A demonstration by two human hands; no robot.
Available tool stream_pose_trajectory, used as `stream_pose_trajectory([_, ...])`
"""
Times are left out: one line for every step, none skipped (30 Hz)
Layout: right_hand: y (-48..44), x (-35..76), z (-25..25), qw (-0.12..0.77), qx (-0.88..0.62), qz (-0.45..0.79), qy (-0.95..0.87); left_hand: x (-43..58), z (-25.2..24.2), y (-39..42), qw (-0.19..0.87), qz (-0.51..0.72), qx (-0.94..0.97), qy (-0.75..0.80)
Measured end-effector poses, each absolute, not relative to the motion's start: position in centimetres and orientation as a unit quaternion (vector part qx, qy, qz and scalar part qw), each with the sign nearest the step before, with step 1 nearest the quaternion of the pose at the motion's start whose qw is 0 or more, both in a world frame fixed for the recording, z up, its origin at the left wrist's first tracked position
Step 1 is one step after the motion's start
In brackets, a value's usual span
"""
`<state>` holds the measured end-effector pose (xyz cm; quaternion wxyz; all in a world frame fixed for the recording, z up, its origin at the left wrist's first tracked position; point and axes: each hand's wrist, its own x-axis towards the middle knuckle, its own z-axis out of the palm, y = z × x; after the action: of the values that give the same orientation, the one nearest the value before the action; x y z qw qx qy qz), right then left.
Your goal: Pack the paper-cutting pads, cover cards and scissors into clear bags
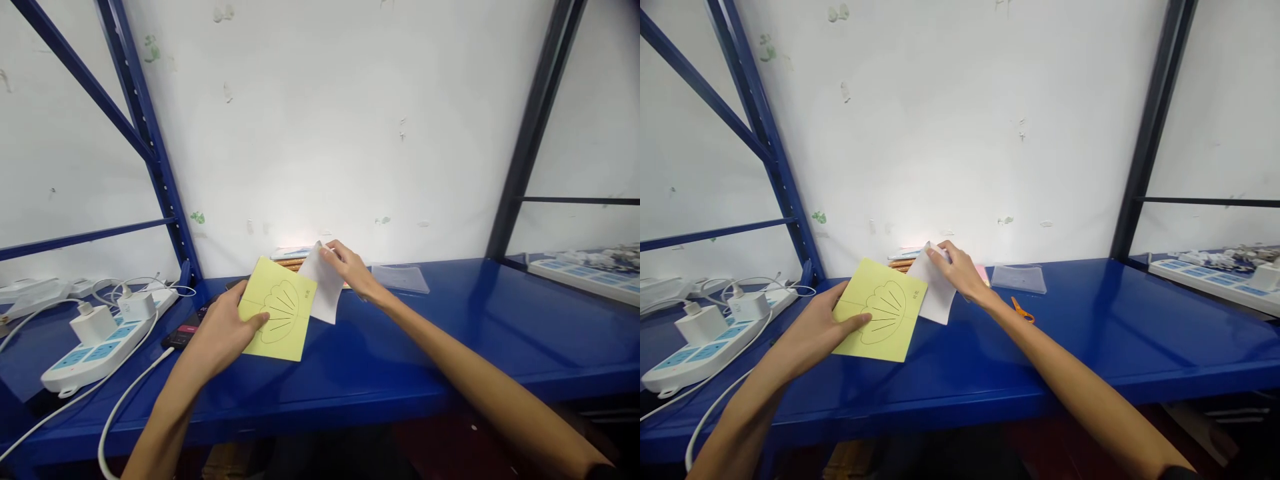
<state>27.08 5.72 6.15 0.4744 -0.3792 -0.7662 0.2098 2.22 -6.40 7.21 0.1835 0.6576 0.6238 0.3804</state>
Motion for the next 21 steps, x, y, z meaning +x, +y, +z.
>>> stream_pose_trajectory([5.6, 26.9, 6.1, 0.469, -0.366, 0.232, -0.770, 2.3, 7.1, -6.3, 0.180, 0.386, 0.656, 0.623])
stream_pose_trajectory([5.4, 26.7, 6.0, 0.464, -0.350, 0.251, -0.774, 2.3, 7.0, -6.2, 0.173, 0.391, 0.656, 0.622])
stream_pose_trajectory([5.3, 26.5, 6.0, 0.458, -0.333, 0.267, -0.780, 2.4, 7.0, -6.2, 0.162, 0.395, 0.657, 0.621])
stream_pose_trajectory([5.2, 26.5, 6.0, 0.452, -0.317, 0.282, -0.785, 2.5, 7.0, -6.3, 0.148, 0.397, 0.660, 0.620])
stream_pose_trajectory([5.1, 26.5, 6.1, 0.447, -0.302, 0.295, -0.789, 2.5, 7.0, -6.4, 0.133, 0.397, 0.664, 0.620])
stream_pose_trajectory([5.1, 26.6, 6.2, 0.440, -0.288, 0.307, -0.793, 2.6, 7.0, -6.6, 0.117, 0.393, 0.668, 0.621])
stream_pose_trajectory([5.1, 26.7, 6.3, 0.432, -0.275, 0.318, -0.797, 2.7, 7.1, -6.8, 0.098, 0.387, 0.672, 0.624])
stream_pose_trajectory([5.1, 26.9, 6.4, 0.422, -0.263, 0.329, -0.803, 2.8, 7.1, -7.0, 0.077, 0.379, 0.674, 0.629])
stream_pose_trajectory([5.1, 27.1, 6.5, 0.408, -0.249, 0.342, -0.809, 2.9, 7.2, -7.2, 0.054, 0.367, 0.676, 0.637])
stream_pose_trajectory([5.1, 27.2, 6.5, 0.392, -0.233, 0.359, -0.814, 3.1, 7.3, -7.4, 0.029, 0.352, 0.678, 0.644])
stream_pose_trajectory([5.1, 27.4, 6.5, 0.376, -0.217, 0.378, -0.818, 3.2, 7.3, -7.5, 0.006, 0.338, 0.679, 0.651])
stream_pose_trajectory([5.1, 27.4, 6.5, 0.361, -0.202, 0.396, -0.820, 3.4, 7.4, -7.7, -0.012, 0.326, 0.679, 0.657])
stream_pose_trajectory([5.0, 27.4, 6.5, 0.351, -0.189, 0.413, -0.819, 3.6, 7.4, -7.8, -0.026, 0.318, 0.680, 0.660])
stream_pose_trajectory([5.0, 27.4, 6.4, 0.344, -0.178, 0.428, -0.816, 3.7, 7.5, -7.9, -0.036, 0.317, 0.680, 0.661])
stream_pose_trajectory([4.9, 27.4, 6.4, 0.343, -0.170, 0.440, -0.812, 3.9, 7.5, -7.9, -0.044, 0.323, 0.680, 0.657])
stream_pose_trajectory([4.9, 27.3, 6.4, 0.348, -0.168, 0.449, -0.806, 4.1, 7.5, -8.0, -0.051, 0.335, 0.682, 0.648])
stream_pose_trajectory([4.8, 27.2, 6.4, 0.359, -0.169, 0.457, -0.796, 4.2, 7.5, -8.0, -0.059, 0.353, 0.683, 0.636])
stream_pose_trajectory([4.7, 27.1, 6.4, 0.376, -0.172, 0.465, -0.783, 4.4, 7.5, -8.1, -0.069, 0.373, 0.685, 0.622])
stream_pose_trajectory([4.7, 27.0, 6.4, 0.399, -0.179, 0.469, -0.767, 4.5, 7.4, -8.1, -0.081, 0.396, 0.685, 0.607])
stream_pose_trajectory([4.7, 26.9, 6.4, 0.422, -0.187, 0.470, -0.752, 4.7, 7.4, -8.1, -0.097, 0.419, 0.680, 0.594])
stream_pose_trajectory([4.6, 26.8, 6.3, 0.447, -0.192, 0.475, -0.733, 4.8, 7.3, -8.1, -0.116, 0.442, 0.670, 0.585])
